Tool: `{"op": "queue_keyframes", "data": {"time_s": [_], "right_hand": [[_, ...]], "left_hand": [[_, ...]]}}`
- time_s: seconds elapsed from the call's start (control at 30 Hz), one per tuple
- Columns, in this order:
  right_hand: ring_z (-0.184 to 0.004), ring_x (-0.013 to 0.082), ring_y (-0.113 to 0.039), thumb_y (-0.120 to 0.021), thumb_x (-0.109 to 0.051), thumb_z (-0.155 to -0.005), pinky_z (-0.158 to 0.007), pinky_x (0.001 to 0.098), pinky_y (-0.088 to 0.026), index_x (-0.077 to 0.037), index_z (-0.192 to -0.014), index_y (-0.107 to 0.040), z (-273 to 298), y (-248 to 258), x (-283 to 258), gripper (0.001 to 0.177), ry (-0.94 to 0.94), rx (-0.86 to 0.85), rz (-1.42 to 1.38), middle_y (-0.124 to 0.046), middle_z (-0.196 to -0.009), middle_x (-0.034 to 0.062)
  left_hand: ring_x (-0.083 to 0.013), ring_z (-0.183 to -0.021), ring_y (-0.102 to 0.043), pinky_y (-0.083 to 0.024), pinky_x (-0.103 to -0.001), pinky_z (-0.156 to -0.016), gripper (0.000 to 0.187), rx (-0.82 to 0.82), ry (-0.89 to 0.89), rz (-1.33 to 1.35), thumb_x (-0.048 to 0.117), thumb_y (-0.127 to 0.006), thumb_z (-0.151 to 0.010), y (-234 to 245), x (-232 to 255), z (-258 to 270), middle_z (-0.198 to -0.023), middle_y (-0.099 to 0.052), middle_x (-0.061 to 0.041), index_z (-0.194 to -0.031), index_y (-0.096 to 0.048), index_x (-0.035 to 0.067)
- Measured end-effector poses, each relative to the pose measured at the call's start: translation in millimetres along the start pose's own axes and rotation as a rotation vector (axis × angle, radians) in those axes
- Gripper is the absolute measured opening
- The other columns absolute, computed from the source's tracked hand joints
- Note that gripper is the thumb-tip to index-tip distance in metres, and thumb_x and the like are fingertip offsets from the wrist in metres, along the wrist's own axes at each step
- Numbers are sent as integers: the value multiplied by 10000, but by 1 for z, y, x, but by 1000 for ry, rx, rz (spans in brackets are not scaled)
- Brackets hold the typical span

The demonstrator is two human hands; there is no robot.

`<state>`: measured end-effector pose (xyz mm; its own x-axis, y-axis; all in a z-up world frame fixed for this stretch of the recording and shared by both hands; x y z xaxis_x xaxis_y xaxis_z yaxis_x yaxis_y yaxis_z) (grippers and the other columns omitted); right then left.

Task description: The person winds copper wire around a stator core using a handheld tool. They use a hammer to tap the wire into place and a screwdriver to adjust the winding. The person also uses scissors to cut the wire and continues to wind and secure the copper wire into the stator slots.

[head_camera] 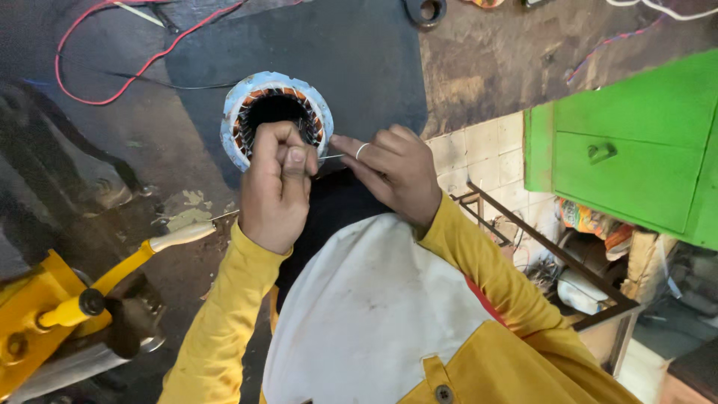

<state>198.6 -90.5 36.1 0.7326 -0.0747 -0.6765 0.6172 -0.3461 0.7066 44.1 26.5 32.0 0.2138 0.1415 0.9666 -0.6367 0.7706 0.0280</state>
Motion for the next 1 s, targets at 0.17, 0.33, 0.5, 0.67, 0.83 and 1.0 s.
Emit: {"op": "queue_keyframes", "data": {"time_s": [0.17,0.33,0.5,0.67,0.83,1.0], "right_hand": [[-711,249,-555,-814,-103,-888,-663,393,-433,-114,-1116,-765,-17,10,10,234,137,-178,-66,-603,-775,63],[-883,279,-647,-708,-36,-926,-813,384,-530,-58,-1153,-708,-21,51,-12,228,125,-426,-210,-674,-951,94],[-1118,383,-643,-626,-66,-976,-971,478,-508,-24,-984,-667,-53,111,-15,59,384,-401,-299,-687,-1186,181],[-1093,289,-671,-379,-388,-1123,-954,392,-519,-151,-843,-610,-65,181,35,434,410,-107,-306,-691,-1212,53],[-895,391,-689,-657,-157,-1070,-803,441,-543,17,-1128,-657,-114,114,147,184,220,-28,-8,-678,-1016,208],[-1231,441,-565,-695,-27,-872,-1029,494,-503,-76,-1438,-500,-112,57,202,600,364,-311,430,-565,-1256,227]], "left_hand": [[-124,-645,-556,-494,-290,-612,80,208,-18,-85,86,-435,-1125,-14,9,12,-945,-685,-78,-1157,-469,22],[-326,-1043,-648,-542,-437,-917,159,390,-374,-676,-26,-548,-988,-38,35,23,-1094,-688,-154,-1132,-605,11],[-366,-1131,-657,-561,-449,-956,279,350,-440,-881,-85,-610,-859,-53,26,18,-1049,-678,-192,-1133,-628,-29],[-336,-872,-708,-567,-401,-757,185,451,-374,-665,-42,-654,-958,-56,13,21,-952,-689,-166,-1129,-596,-5],[-255,-742,-727,-553,-337,-683,132,703,-164,-464,48,-585,-1093,-70,13,29,-900,-694,-100,-1217,-548,23],[-334,-978,-633,-510,-427,-885,80,908,-171,-961,69,-637,-1110,-84,25,32,-1053,-655,-144,-1185,-639,41]]}}
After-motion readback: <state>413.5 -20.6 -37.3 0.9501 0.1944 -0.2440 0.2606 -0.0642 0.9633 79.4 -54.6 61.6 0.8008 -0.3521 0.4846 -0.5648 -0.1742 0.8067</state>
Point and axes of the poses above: each hand's wrist, its own z-axis away from the middle knuckle, its own y-axis out of the back of the hand, x = y × z, the point moved 2 cm from there along -z, towards the middle knuckle
